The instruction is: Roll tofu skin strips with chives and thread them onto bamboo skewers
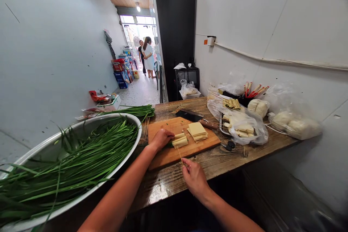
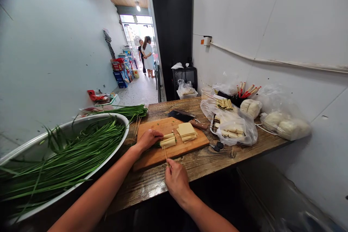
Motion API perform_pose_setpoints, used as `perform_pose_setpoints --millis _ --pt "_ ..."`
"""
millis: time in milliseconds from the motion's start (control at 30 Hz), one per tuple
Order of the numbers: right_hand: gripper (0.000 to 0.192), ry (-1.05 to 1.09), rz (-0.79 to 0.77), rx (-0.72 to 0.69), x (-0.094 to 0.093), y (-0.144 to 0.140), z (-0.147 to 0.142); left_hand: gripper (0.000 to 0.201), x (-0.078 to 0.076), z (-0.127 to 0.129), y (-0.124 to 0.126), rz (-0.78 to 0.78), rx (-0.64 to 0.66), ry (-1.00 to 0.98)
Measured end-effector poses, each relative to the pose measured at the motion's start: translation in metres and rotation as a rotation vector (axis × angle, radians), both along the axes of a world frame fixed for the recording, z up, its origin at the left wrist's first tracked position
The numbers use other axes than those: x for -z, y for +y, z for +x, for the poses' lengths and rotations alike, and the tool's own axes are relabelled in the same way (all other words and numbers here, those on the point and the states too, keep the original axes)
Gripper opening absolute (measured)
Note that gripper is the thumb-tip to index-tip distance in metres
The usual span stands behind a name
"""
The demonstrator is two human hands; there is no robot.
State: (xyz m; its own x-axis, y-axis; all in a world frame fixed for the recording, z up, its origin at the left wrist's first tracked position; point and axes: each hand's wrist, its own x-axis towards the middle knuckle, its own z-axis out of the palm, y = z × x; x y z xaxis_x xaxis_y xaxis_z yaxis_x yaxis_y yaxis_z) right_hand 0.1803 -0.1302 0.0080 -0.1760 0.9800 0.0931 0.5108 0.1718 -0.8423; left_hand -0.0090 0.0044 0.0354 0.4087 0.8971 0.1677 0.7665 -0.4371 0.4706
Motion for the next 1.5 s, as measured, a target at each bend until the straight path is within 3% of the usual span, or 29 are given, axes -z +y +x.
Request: perform_pose_setpoints --millis 500,633,733,867,1133,1300,1400,1500 --pt "0.036 -0.04 0.031 -0.005 0.0 0.016 -0.009 0.02 0.002 -0.002 0.005 -0.01 0.002 -0.014" --pt "0.036 -0.035 0.039 0.0 0.001 0.021 -0.012 0.021 -0.004 0.001 0.003 -0.042 -0.008 0.016" --pt "0.036 -0.001 0.042 0.018 0.006 0.023 -0.014 0.024 -0.015 0.001 -0.001 -0.053 -0.084 0.031" --pt "0.037 0.029 0.021 0.019 0.012 0.025 -0.014 0.031 -0.023 0.002 -0.008 0.082 -0.215 -0.012" --pt "0.039 0.077 0.036 -0.022 0.009 0.024 -0.011 0.021 -0.007 0.012 -0.022 0.093 -0.046 0.08" --pt "0.038 0.106 0.037 -0.044 0.002 0.022 -0.009 0.02 -0.006 0.014 -0.021 0.081 0.002 0.069" --pt "0.037 0.101 0.032 -0.053 -0.003 0.022 -0.008 0.021 -0.01 0.014 -0.02 0.046 -0.011 0.075" --pt "0.037 0.053 0.04 -0.028 -0.005 0.022 -0.008 0.03 -0.015 0.011 -0.024 0.065 -0.126 0.037"
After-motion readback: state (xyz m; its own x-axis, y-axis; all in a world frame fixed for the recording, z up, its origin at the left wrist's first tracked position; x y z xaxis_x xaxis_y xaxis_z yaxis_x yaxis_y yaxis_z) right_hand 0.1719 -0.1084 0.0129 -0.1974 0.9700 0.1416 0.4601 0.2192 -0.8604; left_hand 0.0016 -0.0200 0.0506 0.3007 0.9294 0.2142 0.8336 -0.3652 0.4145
